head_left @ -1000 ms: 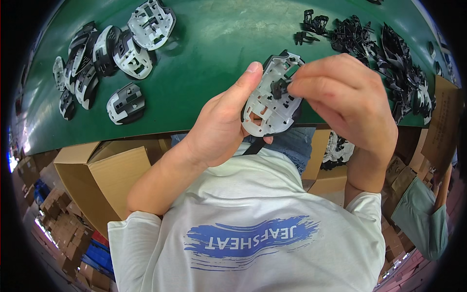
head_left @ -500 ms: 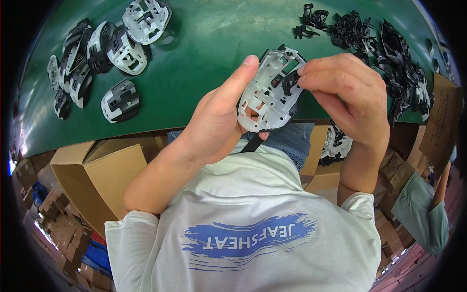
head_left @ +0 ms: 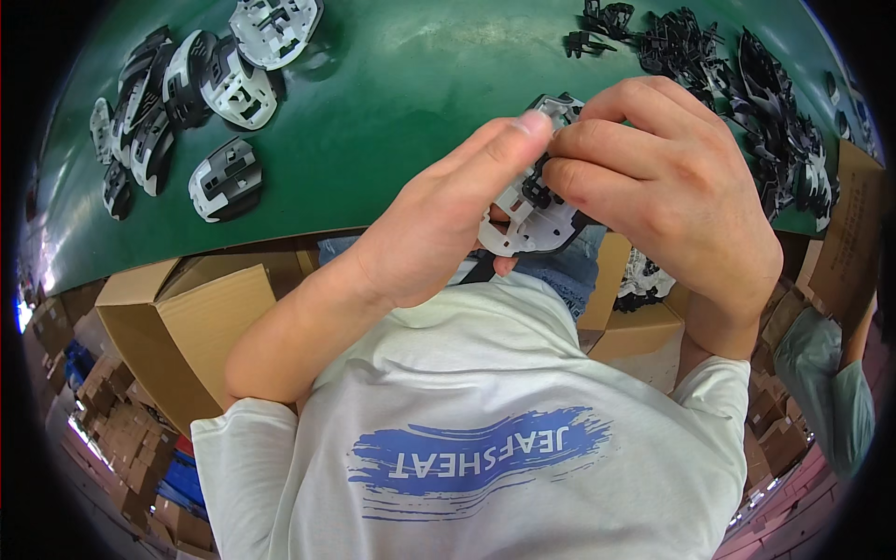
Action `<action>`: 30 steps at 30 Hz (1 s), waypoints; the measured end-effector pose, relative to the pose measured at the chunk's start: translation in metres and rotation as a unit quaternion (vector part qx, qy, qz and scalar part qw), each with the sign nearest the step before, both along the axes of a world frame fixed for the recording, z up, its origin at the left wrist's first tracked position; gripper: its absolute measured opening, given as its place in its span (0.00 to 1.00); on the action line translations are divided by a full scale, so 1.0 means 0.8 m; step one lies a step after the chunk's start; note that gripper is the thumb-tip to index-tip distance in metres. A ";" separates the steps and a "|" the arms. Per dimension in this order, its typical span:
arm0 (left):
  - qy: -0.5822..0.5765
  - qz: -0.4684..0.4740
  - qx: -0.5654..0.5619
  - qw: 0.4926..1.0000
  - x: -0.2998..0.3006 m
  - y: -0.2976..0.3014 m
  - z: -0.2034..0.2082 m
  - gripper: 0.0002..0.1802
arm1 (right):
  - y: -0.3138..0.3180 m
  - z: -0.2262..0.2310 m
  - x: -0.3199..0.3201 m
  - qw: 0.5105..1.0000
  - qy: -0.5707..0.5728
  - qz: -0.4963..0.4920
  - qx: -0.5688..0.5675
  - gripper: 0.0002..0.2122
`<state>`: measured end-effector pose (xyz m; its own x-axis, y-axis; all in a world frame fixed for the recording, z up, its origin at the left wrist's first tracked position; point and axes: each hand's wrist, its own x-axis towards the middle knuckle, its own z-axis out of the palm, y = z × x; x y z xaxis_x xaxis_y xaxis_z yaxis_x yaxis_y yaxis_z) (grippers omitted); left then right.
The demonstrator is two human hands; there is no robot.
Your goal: The person assembles computer mouse shells by fitting small plastic brackets and side covers onto each shell by hand, then places the assembled shells into a cardboard box.
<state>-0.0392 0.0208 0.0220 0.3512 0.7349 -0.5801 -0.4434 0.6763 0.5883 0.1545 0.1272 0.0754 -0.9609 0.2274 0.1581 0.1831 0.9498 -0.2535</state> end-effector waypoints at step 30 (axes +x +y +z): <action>0.252 0.151 0.229 0.928 0.045 -0.022 -0.029 0.23 | -0.047 -0.049 0.031 0.961 0.150 -0.232 -0.012 0.13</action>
<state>-0.0029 0.0028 -0.0008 -0.1426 0.9656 -0.2175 -0.1624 0.1940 0.9675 0.1790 0.0898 0.0363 -0.6670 0.6280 0.4010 0.5013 0.7764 -0.3820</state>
